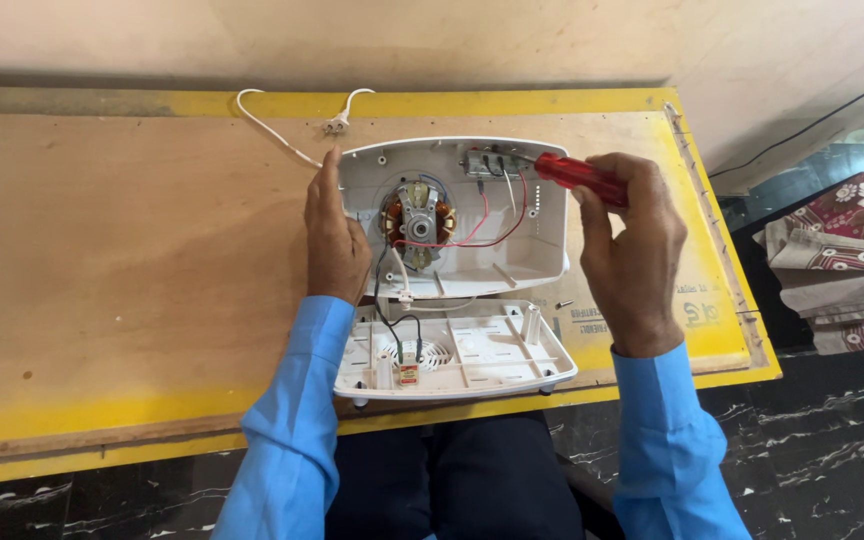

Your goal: The person repairs a small white electric appliance with its housing opened on a table. They use a red-handled screwdriver to loosen and tighten screws on the motor and terminal block, reposition wires, and manipulate a small component inside the lower housing.

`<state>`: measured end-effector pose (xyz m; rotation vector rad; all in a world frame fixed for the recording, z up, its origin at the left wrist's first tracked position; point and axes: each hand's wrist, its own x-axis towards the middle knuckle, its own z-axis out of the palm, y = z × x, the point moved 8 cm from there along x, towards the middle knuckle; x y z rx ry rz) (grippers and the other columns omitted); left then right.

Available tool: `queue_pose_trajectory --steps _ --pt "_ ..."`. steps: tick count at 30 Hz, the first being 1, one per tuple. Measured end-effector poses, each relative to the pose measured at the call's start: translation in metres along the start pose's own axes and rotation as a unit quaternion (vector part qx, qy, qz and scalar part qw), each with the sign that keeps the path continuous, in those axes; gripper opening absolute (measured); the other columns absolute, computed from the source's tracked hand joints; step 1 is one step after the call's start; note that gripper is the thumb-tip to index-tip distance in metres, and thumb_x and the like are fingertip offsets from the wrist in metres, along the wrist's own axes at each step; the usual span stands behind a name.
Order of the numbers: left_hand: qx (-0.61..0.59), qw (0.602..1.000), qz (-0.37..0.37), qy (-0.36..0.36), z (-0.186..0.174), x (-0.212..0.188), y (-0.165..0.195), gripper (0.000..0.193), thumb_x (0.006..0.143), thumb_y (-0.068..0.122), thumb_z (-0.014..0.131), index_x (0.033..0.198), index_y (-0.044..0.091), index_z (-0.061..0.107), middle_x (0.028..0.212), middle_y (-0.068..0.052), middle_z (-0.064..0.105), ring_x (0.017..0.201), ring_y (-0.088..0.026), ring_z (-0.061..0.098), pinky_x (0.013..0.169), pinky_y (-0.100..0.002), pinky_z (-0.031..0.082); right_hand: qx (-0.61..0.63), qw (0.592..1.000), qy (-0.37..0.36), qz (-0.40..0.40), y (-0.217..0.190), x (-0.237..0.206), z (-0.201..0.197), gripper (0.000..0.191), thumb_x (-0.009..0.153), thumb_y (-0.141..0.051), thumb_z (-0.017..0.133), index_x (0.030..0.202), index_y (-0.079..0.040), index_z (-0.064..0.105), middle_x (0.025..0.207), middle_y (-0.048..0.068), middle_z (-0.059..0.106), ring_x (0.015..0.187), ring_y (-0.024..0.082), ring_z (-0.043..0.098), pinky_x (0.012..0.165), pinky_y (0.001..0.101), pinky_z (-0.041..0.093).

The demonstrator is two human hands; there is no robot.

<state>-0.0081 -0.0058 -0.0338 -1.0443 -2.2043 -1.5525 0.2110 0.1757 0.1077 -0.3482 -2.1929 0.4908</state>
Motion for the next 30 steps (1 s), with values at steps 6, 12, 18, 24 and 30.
queue_pose_trajectory --steps 6,12,18,24,30 --pt "0.006 1.000 -0.009 -0.004 0.001 0.000 -0.002 0.087 0.082 -0.019 0.044 0.163 0.008 0.028 0.154 -0.023 0.047 0.145 -0.041 0.045 0.122 -0.046 0.037 -0.018 0.999 0.023 0.028 0.010 -0.006 -0.011 0.026 0.104 0.005 0.073 0.125 0.004 0.057 0.119 0.020 0.068 0.110 0.029 0.074 0.091 0.0350 0.065" --pt "0.005 1.000 -0.006 -0.004 0.000 0.000 0.001 0.087 0.081 -0.019 0.043 0.163 0.008 0.029 0.155 -0.023 0.047 0.145 -0.041 0.045 0.122 -0.047 0.037 -0.030 0.998 0.045 0.036 0.014 -0.019 -0.015 0.028 0.105 0.005 0.072 0.128 0.003 0.057 0.122 0.019 0.068 0.113 0.028 0.074 0.094 0.0346 0.065" --pt "-0.005 1.000 -0.012 -0.006 -0.001 0.001 -0.001 0.088 0.081 -0.019 0.043 0.163 0.009 0.029 0.155 -0.023 0.046 0.146 -0.042 0.044 0.122 -0.047 0.036 -0.037 0.995 0.053 0.074 0.018 -0.038 -0.021 0.028 0.103 0.005 0.073 0.126 0.003 0.057 0.120 0.020 0.068 0.111 0.029 0.074 0.093 0.0350 0.065" --pt "-0.006 1.000 -0.012 -0.006 0.000 0.001 -0.001 0.086 0.083 -0.019 0.042 0.163 0.008 0.028 0.156 -0.023 0.045 0.146 -0.042 0.044 0.122 -0.046 0.037 -0.061 0.995 0.025 0.073 0.012 -0.050 -0.010 0.030 0.098 0.004 0.075 0.123 0.003 0.059 0.115 0.020 0.069 0.105 0.031 0.073 0.088 0.0384 0.061" --pt "-0.003 1.000 0.002 -0.005 0.000 0.001 -0.001 0.087 0.081 -0.019 0.043 0.163 0.007 0.027 0.156 -0.024 0.046 0.147 -0.042 0.043 0.124 -0.047 0.034 -0.065 0.993 0.034 0.096 0.006 -0.060 -0.020 0.028 0.099 0.005 0.073 0.123 0.003 0.059 0.115 0.020 0.070 0.104 0.031 0.074 0.089 0.0389 0.061"
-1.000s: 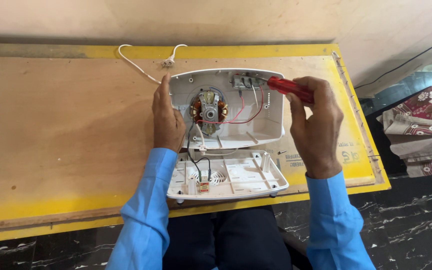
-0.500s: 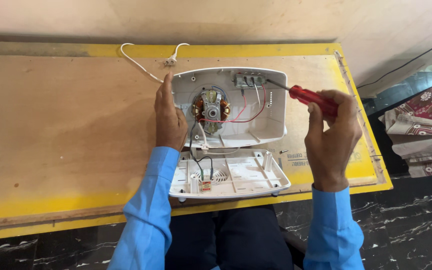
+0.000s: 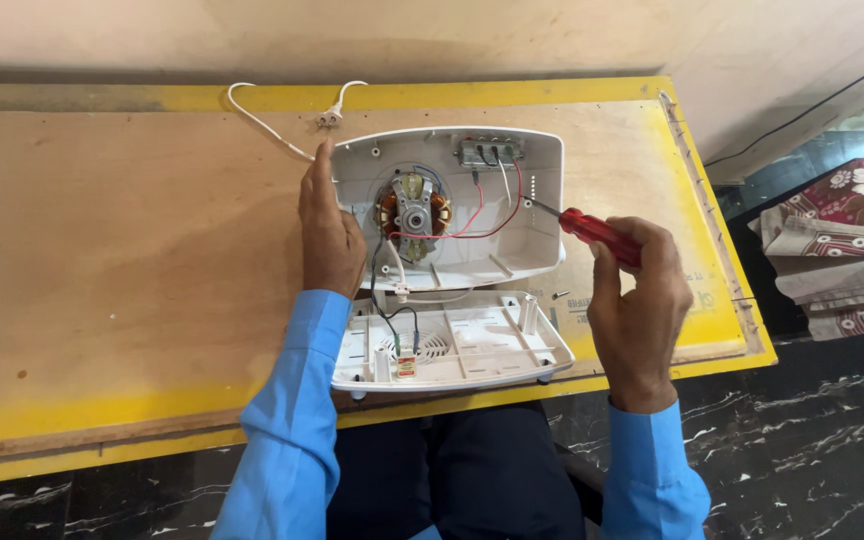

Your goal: The person repairs a small white electric appliance with its housing opened on a table. They use a red-handled screwdriver to loosen and tighten screws on the motor and terminal block, reposition wires, and manipulate a small component inside the lower housing.

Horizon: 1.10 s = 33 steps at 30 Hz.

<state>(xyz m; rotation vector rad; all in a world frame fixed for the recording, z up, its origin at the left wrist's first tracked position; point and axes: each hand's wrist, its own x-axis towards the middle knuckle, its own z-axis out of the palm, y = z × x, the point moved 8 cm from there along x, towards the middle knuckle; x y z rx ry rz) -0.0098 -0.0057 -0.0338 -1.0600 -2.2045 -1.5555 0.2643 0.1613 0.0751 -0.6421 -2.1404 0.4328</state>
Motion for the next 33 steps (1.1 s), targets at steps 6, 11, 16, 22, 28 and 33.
queue_pose_trajectory --steps 6,11,16,22,28,33 --pt "-0.001 1.000 -0.004 0.003 0.001 0.000 -0.001 0.087 0.082 -0.020 0.042 0.164 0.008 0.028 0.156 -0.023 0.046 0.148 -0.042 0.043 0.125 -0.046 0.035 -0.003 1.000 -0.006 -0.012 -0.004 -0.007 -0.006 0.028 0.098 0.005 0.073 0.122 0.004 0.059 0.116 0.021 0.070 0.105 0.031 0.074 0.090 0.0393 0.061" --pt "-0.004 1.000 -0.007 -0.001 0.000 -0.001 -0.001 0.087 0.082 -0.020 0.041 0.163 0.008 0.027 0.157 -0.024 0.045 0.147 -0.042 0.043 0.123 -0.046 0.036 0.032 0.999 0.008 0.002 -0.004 -0.015 -0.012 0.028 0.101 0.003 0.071 0.125 0.003 0.056 0.119 0.020 0.069 0.111 0.030 0.074 0.094 0.0375 0.063" --pt "-0.004 1.000 -0.005 -0.002 0.000 0.000 0.000 0.088 0.082 -0.020 0.041 0.164 0.008 0.028 0.156 -0.024 0.046 0.147 -0.042 0.043 0.124 -0.046 0.035 0.029 1.000 -0.008 0.007 -0.001 -0.014 -0.005 0.027 0.099 0.003 0.071 0.123 0.002 0.059 0.116 0.019 0.070 0.107 0.029 0.074 0.091 0.0373 0.062" --pt "-0.007 1.000 0.005 0.003 -0.002 -0.001 0.003 0.086 0.082 -0.020 0.041 0.163 0.006 0.027 0.156 -0.025 0.046 0.147 -0.043 0.043 0.124 -0.047 0.034 0.027 0.999 -0.040 0.018 0.000 -0.014 0.011 0.027 0.097 0.003 0.072 0.121 0.003 0.060 0.114 0.020 0.070 0.103 0.031 0.074 0.087 0.0378 0.061" --pt "-0.005 1.000 0.002 0.004 -0.002 -0.001 0.004 0.086 0.082 -0.019 0.041 0.163 0.005 0.028 0.154 -0.025 0.047 0.147 -0.043 0.044 0.124 -0.047 0.034 0.038 0.996 -0.075 0.008 -0.002 -0.012 0.026 0.026 0.096 0.002 0.070 0.120 0.003 0.060 0.114 0.021 0.070 0.103 0.034 0.073 0.086 0.0392 0.061" --pt "-0.007 1.000 0.001 0.008 -0.003 -0.002 0.004 0.086 0.082 -0.019 0.041 0.163 0.006 0.028 0.154 -0.025 0.047 0.146 -0.042 0.045 0.125 -0.047 0.034 0.065 0.994 -0.091 0.003 -0.008 -0.014 0.034 0.027 0.097 0.002 0.069 0.121 0.003 0.059 0.114 0.021 0.070 0.103 0.034 0.073 0.086 0.0395 0.060"
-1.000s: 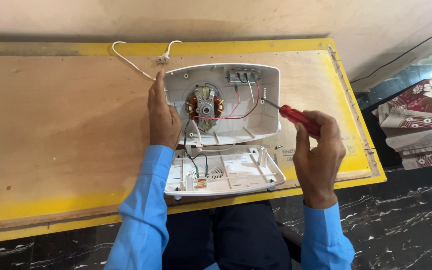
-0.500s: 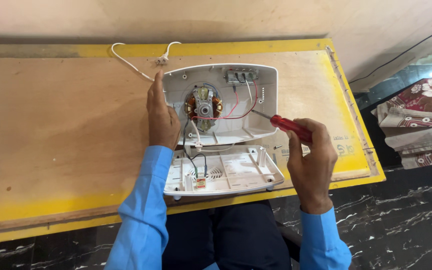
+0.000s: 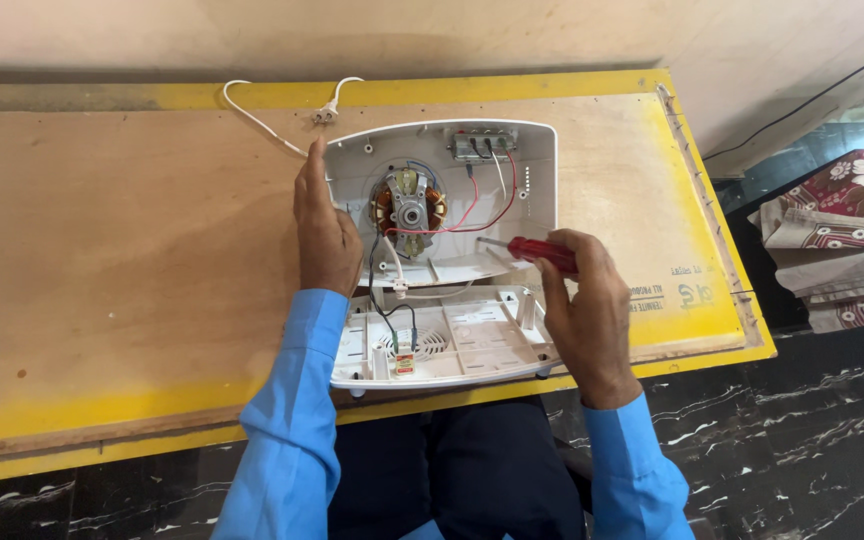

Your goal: The person repairs a small white electric appliance with its housing opened on a table. They use a red-handled screwdriver to loosen and tighten screws on the motor and terminal block, reposition wires, and manipulate a small component inside the lower housing.

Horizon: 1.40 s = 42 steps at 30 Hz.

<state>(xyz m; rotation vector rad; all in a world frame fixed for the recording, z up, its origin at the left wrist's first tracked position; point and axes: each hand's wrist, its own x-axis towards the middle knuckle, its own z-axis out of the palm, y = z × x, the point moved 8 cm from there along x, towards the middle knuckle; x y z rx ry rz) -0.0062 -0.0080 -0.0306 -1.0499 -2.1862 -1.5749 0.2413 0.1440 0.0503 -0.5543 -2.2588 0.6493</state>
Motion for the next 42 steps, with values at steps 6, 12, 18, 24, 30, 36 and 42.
queue_pose_trajectory --steps 6,12,18,24,30,36,42 --pt "-0.003 1.000 -0.011 -0.006 0.000 -0.001 -0.001 0.087 0.082 -0.020 0.041 0.164 0.007 0.027 0.154 -0.025 0.046 0.146 -0.043 0.044 0.123 -0.047 0.036 0.021 0.999 -0.030 -0.020 -0.010 0.002 0.018 0.029 0.096 0.000 0.069 0.122 0.003 0.058 0.113 0.021 0.070 0.102 0.035 0.073 0.087 0.0419 0.059" --pt "-0.002 1.000 -0.010 0.000 0.001 -0.001 -0.001 0.088 0.081 -0.020 0.041 0.164 0.008 0.027 0.154 -0.025 0.047 0.146 -0.042 0.044 0.123 -0.047 0.036 0.038 0.996 -0.083 -0.017 -0.014 0.004 0.036 0.029 0.096 -0.002 0.069 0.123 0.002 0.058 0.110 0.021 0.070 0.098 0.034 0.073 0.081 0.0422 0.058" --pt "0.002 1.000 -0.005 0.004 0.001 -0.001 -0.002 0.089 0.080 -0.020 0.040 0.163 0.008 0.027 0.156 -0.024 0.046 0.147 -0.042 0.044 0.124 -0.047 0.035 0.029 0.996 -0.077 -0.026 -0.013 0.010 0.026 0.026 0.095 -0.001 0.068 0.119 0.001 0.057 0.107 0.020 0.069 0.097 0.034 0.072 0.081 0.0422 0.058" --pt "-0.001 1.000 -0.014 0.002 0.001 -0.001 -0.002 0.088 0.081 -0.019 0.042 0.163 0.008 0.028 0.156 -0.024 0.046 0.148 -0.042 0.043 0.125 -0.047 0.035 0.018 0.997 -0.078 -0.016 -0.014 0.007 0.023 0.024 0.096 0.000 0.067 0.118 0.001 0.057 0.106 0.020 0.068 0.095 0.035 0.072 0.080 0.0422 0.058" --pt "0.000 1.000 -0.017 0.004 0.001 -0.001 -0.002 0.088 0.081 -0.020 0.042 0.163 0.008 0.028 0.157 -0.024 0.045 0.148 -0.042 0.043 0.125 -0.047 0.034 0.032 0.994 -0.098 -0.029 -0.019 0.007 0.037 0.023 0.096 0.000 0.067 0.116 0.001 0.056 0.104 0.019 0.068 0.095 0.037 0.071 0.077 0.0437 0.056" --pt "0.005 1.000 -0.017 0.004 0.002 -0.001 -0.002 0.089 0.080 -0.020 0.043 0.163 0.008 0.027 0.156 -0.024 0.045 0.147 -0.043 0.043 0.124 -0.047 0.034 0.007 0.996 -0.081 -0.032 -0.011 0.014 0.016 0.022 0.096 0.002 0.065 0.116 0.002 0.055 0.106 0.021 0.065 0.094 0.037 0.070 0.077 0.0439 0.056" --pt "-0.008 0.999 -0.037 0.000 0.001 -0.003 -0.006 0.088 0.082 -0.019 0.042 0.164 0.010 0.028 0.154 -0.023 0.046 0.146 -0.041 0.045 0.124 -0.045 0.037 0.007 0.995 -0.091 -0.046 -0.020 0.015 0.021 0.019 0.096 0.001 0.066 0.111 0.001 0.054 0.103 0.021 0.063 0.092 0.039 0.066 0.076 0.0460 0.053"
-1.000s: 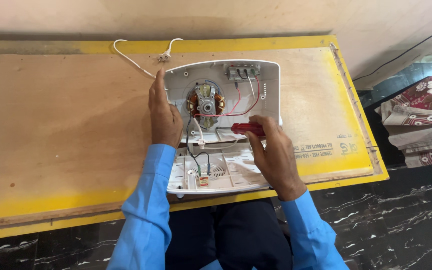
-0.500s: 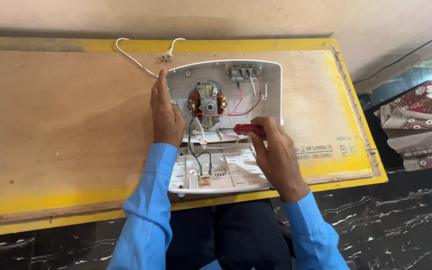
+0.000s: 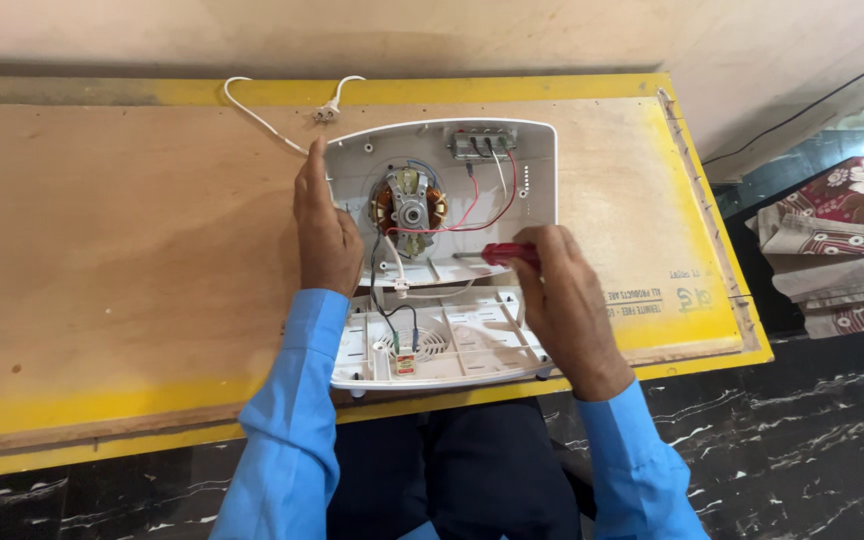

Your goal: The person repairs a small white electric appliance with its housing opened on a table. They use a red-handled screwdriver to loosen and tighten screws on the motor and terminal block, reposition wires, and manipulate a small component inside the lower housing.

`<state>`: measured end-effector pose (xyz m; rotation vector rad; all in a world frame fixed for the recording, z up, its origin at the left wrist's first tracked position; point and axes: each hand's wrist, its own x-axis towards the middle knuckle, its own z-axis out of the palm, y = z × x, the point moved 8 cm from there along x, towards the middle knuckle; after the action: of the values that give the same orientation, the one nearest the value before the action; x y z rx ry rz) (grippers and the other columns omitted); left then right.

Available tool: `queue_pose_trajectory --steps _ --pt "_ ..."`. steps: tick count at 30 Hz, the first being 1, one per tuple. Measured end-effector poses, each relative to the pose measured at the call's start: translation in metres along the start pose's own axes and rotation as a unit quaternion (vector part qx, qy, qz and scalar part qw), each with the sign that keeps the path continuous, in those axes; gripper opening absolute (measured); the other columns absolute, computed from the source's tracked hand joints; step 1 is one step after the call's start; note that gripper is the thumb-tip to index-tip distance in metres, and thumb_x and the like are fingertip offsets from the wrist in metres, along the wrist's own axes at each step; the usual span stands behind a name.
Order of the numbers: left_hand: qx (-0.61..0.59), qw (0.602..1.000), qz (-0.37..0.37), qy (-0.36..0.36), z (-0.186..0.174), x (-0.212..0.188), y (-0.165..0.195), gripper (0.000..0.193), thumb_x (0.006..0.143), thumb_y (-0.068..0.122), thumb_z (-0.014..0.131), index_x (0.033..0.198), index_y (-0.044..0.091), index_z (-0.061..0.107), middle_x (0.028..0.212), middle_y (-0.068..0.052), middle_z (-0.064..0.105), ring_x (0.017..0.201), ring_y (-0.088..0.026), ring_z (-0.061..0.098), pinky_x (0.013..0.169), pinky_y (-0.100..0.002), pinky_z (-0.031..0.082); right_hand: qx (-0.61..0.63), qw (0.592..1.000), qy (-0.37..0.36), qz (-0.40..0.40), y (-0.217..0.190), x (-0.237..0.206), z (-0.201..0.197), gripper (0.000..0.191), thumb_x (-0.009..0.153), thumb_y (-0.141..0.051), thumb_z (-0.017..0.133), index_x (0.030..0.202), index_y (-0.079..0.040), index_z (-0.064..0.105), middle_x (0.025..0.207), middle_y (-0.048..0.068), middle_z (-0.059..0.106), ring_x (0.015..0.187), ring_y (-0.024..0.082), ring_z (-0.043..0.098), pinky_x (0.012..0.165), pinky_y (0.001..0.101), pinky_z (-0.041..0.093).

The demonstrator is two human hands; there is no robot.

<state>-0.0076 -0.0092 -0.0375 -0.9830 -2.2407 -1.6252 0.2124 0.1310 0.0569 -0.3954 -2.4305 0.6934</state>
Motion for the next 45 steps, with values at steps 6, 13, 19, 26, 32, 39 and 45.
queue_pose_trajectory --steps 6,13,19,26,32,39,45 --pt "0.013 0.999 0.033 0.005 0.000 0.001 0.005 0.088 0.080 -0.020 0.042 0.163 0.007 0.028 0.156 -0.025 0.045 0.147 -0.043 0.043 0.124 -0.047 0.034 0.048 0.998 -0.029 -0.005 -0.007 0.004 0.009 0.017 0.095 0.004 0.062 0.110 0.001 0.055 0.101 0.020 0.062 0.089 0.038 0.066 0.074 0.0449 0.054" --pt "0.008 1.000 0.021 0.006 0.000 0.000 0.004 0.089 0.081 -0.021 0.042 0.163 0.008 0.028 0.156 -0.024 0.046 0.147 -0.042 0.043 0.125 -0.047 0.034 0.025 0.998 -0.057 -0.014 -0.010 0.007 0.007 0.018 0.095 0.004 0.064 0.110 0.000 0.054 0.102 0.019 0.061 0.092 0.038 0.065 0.076 0.0447 0.053" --pt "0.010 1.000 0.021 0.005 0.000 0.001 0.005 0.089 0.081 -0.020 0.042 0.164 0.008 0.027 0.156 -0.024 0.045 0.147 -0.042 0.043 0.124 -0.046 0.035 0.007 0.992 -0.117 -0.040 -0.014 0.010 0.004 0.027 0.088 0.004 0.064 0.112 -0.001 0.054 0.104 0.018 0.061 0.100 0.040 0.061 0.084 0.0459 0.051" --pt "0.008 1.000 0.020 0.005 0.002 0.000 0.002 0.089 0.081 -0.020 0.042 0.164 0.008 0.027 0.157 -0.023 0.045 0.147 -0.041 0.043 0.124 -0.047 0.034 -0.061 0.987 -0.139 -0.045 -0.004 0.014 0.002 0.030 0.085 0.012 0.055 0.111 -0.002 0.059 0.109 0.017 0.064 0.099 0.042 0.057 0.087 0.0487 0.047" --pt "0.007 1.000 0.021 0.006 0.000 0.001 0.002 0.089 0.081 -0.020 0.041 0.164 0.009 0.028 0.157 -0.023 0.046 0.148 -0.041 0.044 0.125 -0.046 0.033 -0.062 0.986 -0.126 -0.089 -0.015 0.013 0.008 0.036 0.080 0.016 0.052 0.109 -0.002 0.067 0.111 0.014 0.070 0.101 0.039 0.059 0.092 0.0457 0.049" --pt "0.009 1.000 0.021 0.008 0.000 0.000 0.002 0.089 0.081 -0.020 0.042 0.163 0.008 0.027 0.156 -0.024 0.046 0.146 -0.041 0.044 0.124 -0.047 0.033 -0.142 0.976 -0.141 -0.086 -0.010 0.017 0.003 0.046 0.075 0.020 0.050 0.105 -0.003 0.075 0.111 0.012 0.075 0.100 0.033 0.061 0.094 0.0445 0.051" --pt "0.007 1.000 0.022 0.011 0.001 0.001 0.003 0.089 0.081 -0.020 0.042 0.164 0.010 0.028 0.156 -0.023 0.046 0.147 -0.041 0.044 0.125 -0.046 0.035 -0.085 0.979 -0.151 -0.103 -0.015 0.015 0.013 0.037 0.079 0.016 0.053 0.105 -0.002 0.074 0.113 0.013 0.074 0.103 0.034 0.061 0.095 0.0437 0.052"
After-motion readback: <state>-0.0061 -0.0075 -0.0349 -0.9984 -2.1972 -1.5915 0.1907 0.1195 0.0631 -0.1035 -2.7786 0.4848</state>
